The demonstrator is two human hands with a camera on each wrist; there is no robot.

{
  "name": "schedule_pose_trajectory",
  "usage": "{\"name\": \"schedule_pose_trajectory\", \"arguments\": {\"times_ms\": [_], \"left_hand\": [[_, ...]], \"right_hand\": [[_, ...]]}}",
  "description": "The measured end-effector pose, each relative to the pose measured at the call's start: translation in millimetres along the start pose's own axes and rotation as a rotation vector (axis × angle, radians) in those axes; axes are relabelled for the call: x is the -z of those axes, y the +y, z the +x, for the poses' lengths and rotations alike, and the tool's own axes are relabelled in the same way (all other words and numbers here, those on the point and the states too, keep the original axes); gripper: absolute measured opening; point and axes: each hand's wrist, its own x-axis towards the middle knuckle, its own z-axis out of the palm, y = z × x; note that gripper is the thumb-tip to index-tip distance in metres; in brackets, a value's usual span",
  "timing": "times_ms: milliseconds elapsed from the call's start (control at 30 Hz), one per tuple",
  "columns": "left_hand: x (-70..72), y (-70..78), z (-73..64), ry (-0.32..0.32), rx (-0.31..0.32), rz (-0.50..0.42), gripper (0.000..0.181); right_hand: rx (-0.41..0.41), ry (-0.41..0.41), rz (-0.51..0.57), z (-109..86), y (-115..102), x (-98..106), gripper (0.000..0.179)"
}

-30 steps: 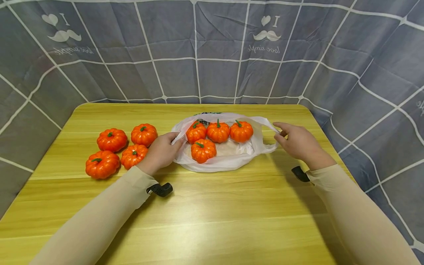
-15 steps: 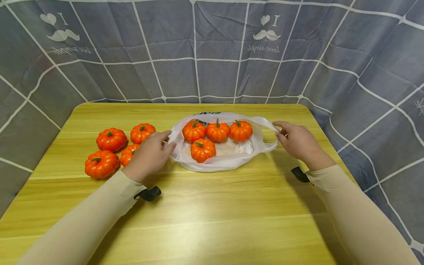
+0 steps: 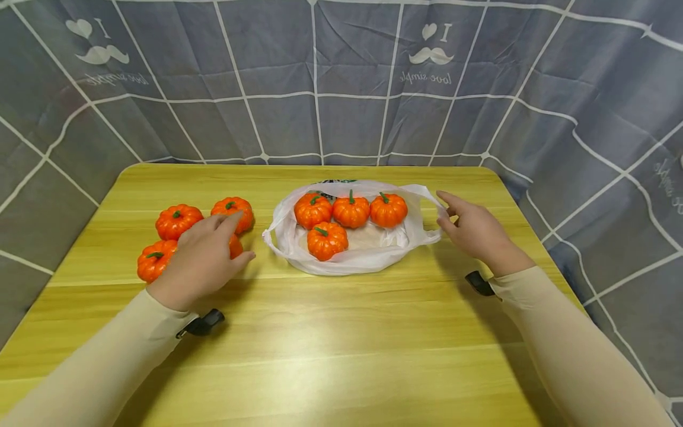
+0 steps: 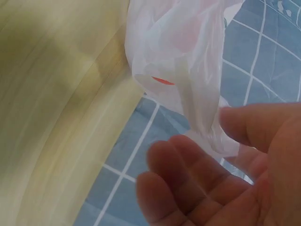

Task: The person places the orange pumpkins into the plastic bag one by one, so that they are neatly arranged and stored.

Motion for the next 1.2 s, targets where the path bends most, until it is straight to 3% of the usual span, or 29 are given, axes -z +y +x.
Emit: {"name": "schedule_pose_trajectory", "arguments": {"times_ms": [167,367,567,833,1067,1200], "left_hand": [[1.0,-16.9,-4.1,-0.127,0.077,-0.015,0.098],[-0.3,-24.4,-5.0,-0.153,0.082,-0.031,0.100],[-2.3,-26.6,-5.3,-0.130,0.054,-0.006,0.083],[0.1,-25.8,-5.4,-0.109,0.087,-0.051,0.088],[7.9,-3.0,0.1,0.013,0.022,-0.164,0.085],[9.7,13.7,8.5,0.051,-0.033,-0.224,0.081]], "right_hand": [[0.009,-0.044,0.011,-0.3,1,0,0.069],[0.019,-0.029,0.044,-0.1,0,-2,0.068],[0.026,0.008,0.065,1.0,-4,-6,0.066],[0.034,0.048,0.080,0.8,-4,-9,0.063],[0.052,0.070,0.100,0.7,-2,-16,0.061],[0.054,0.075,0.110,-0.1,-1,-18,0.061]]}}
